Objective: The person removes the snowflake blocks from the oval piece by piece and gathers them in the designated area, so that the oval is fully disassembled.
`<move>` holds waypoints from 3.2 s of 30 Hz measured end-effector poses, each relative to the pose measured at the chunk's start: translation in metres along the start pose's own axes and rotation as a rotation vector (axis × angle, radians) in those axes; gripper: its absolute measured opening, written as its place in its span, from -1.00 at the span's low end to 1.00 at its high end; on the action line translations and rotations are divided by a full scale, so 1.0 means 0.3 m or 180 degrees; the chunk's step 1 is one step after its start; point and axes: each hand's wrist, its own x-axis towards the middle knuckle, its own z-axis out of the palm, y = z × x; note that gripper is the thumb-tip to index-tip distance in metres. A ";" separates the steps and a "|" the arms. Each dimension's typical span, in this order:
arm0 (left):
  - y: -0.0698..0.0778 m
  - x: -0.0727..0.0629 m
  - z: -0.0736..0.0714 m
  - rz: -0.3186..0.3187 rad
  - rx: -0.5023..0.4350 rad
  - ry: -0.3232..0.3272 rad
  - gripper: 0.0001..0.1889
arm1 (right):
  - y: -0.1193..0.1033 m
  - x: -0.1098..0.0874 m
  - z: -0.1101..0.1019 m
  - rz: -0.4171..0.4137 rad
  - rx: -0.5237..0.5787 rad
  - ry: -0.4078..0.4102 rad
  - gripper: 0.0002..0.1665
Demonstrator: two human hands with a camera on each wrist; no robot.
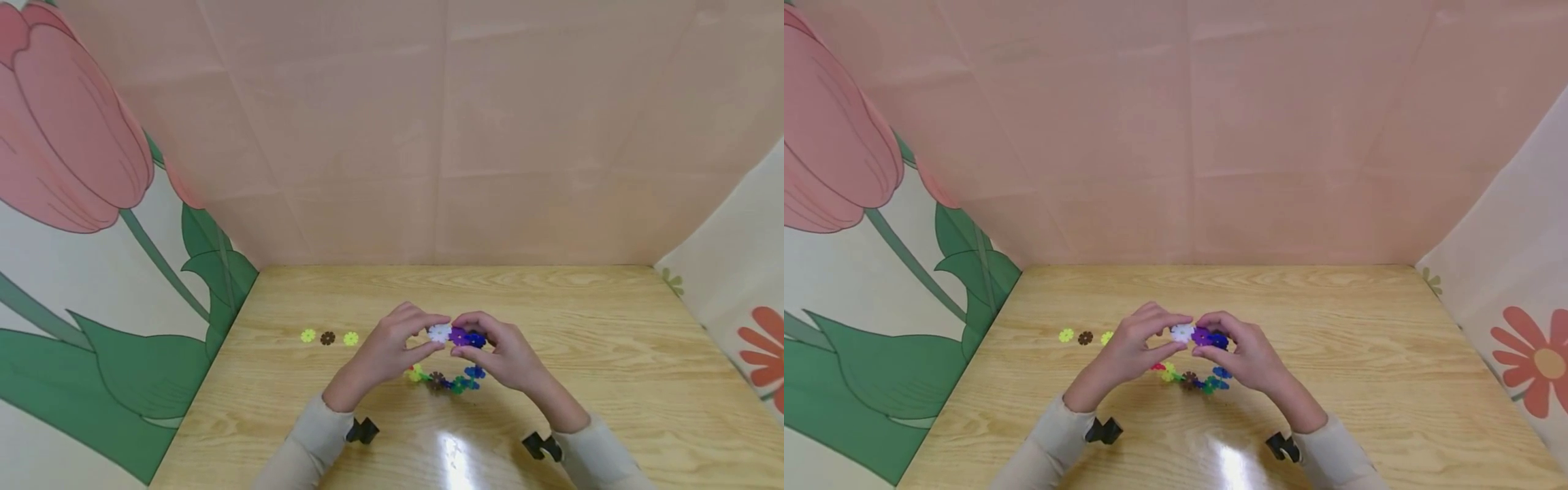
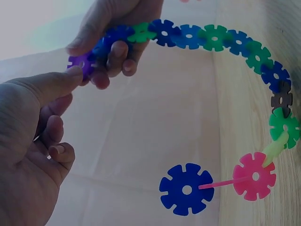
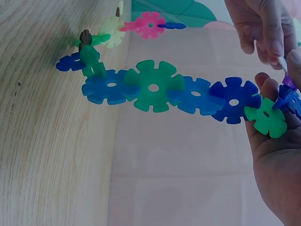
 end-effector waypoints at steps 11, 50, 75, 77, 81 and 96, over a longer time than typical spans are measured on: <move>-0.008 -0.017 -0.012 0.0133 0.0146 0.0063 -0.58 | 0.000 0.002 0.005 0.0073 -0.0017 -0.0068 -0.58; -0.256 -0.381 -0.147 -0.1839 -0.0132 0.0121 -0.64 | 0.005 0.003 -0.026 0.0092 -0.0106 0.0126 -0.55; -0.420 -0.629 -0.216 -0.2968 -0.0171 -0.0154 -0.64 | 0.032 0.015 -0.063 0.0119 -0.0123 0.0195 -0.54; -0.426 -0.634 -0.215 -0.3013 -0.0163 -0.0195 -0.63 | 0.032 0.013 -0.065 0.0123 -0.0123 0.0198 -0.54; -0.437 -0.644 -0.211 -0.3084 -0.0105 -0.0238 -0.63 | 0.031 0.010 -0.064 0.0130 -0.0122 0.0200 -0.54; -0.445 -0.631 -0.215 -0.3315 0.0024 -0.0517 -0.61 | 0.023 0.014 -0.054 0.0151 -0.0217 0.0162 -0.56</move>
